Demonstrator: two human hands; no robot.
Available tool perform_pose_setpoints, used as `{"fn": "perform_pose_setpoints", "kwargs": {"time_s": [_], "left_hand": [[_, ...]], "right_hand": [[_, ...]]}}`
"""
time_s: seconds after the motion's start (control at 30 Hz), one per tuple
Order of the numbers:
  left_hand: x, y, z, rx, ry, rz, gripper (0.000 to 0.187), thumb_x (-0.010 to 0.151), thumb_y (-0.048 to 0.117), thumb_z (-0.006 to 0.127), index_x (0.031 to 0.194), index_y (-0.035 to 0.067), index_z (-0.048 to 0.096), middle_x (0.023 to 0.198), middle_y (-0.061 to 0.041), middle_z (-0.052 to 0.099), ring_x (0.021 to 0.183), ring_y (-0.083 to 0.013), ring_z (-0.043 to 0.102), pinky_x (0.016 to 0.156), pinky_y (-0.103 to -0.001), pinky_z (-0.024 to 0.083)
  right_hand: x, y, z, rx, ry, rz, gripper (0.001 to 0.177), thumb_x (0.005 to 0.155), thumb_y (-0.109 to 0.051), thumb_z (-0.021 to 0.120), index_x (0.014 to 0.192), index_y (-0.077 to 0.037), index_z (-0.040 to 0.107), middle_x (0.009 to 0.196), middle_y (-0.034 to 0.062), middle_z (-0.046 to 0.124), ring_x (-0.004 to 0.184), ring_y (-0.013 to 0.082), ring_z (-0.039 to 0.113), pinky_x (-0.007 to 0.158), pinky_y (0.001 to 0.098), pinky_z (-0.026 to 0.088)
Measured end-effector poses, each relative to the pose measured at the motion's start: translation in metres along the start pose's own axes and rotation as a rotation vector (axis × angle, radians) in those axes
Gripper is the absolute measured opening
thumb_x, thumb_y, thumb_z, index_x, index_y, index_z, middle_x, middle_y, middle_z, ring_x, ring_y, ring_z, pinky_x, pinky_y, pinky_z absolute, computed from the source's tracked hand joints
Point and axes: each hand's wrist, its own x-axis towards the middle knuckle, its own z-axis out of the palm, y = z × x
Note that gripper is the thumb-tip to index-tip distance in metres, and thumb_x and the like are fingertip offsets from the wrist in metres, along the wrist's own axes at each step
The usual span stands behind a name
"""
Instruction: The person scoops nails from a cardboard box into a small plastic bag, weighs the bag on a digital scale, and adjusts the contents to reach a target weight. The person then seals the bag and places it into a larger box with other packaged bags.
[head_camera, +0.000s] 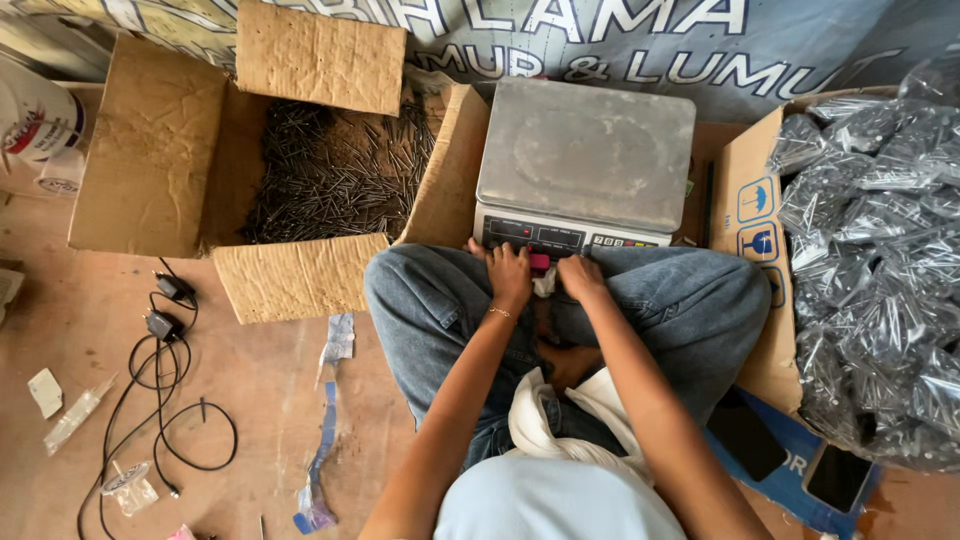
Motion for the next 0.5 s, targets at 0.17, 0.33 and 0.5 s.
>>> {"fn": "perform_pose_setpoints", "kwargs": {"time_s": [0.17, 0.33, 0.5], "left_hand": [[-0.002, 0.001, 0.002, -0.025, 0.008, -0.004, 0.010, 0.081, 0.020, 0.056, 0.084, 0.018, 0.065, 0.079, -0.008, 0.052, 0.078, -0.0280, 0.054, 0.071, -0.041, 0.040], [-0.003, 0.001, 0.004, 0.000, 0.070, 0.000, 0.008, 0.078, 0.018, 0.060, 0.081, 0.017, 0.067, 0.076, -0.010, 0.054, 0.075, -0.0284, 0.056, 0.067, -0.040, 0.041], [-0.003, 0.000, 0.006, 0.000, 0.104, 0.013, 0.011, 0.079, 0.020, 0.058, 0.084, 0.017, 0.068, 0.075, -0.010, 0.056, 0.075, -0.0275, 0.058, 0.069, -0.039, 0.041]], "right_hand": [[-0.009, -0.008, 0.003, -0.135, 0.163, -0.043, 0.020, 0.079, -0.001, 0.052, 0.074, -0.002, 0.071, 0.075, 0.0164, 0.070, 0.077, 0.0326, 0.068, 0.064, 0.0417, 0.054], [-0.006, -0.020, 0.021, -0.397, 0.320, -0.080, 0.027, 0.079, -0.002, 0.048, 0.071, -0.016, 0.070, 0.065, -0.0009, 0.069, 0.066, 0.0162, 0.069, 0.053, 0.0272, 0.052], [0.007, -0.016, 0.037, -0.360, 0.525, -0.023, 0.018, 0.082, -0.006, 0.042, 0.076, -0.015, 0.057, 0.057, -0.0009, 0.065, 0.056, 0.0179, 0.066, 0.049, 0.0333, 0.050]]}}
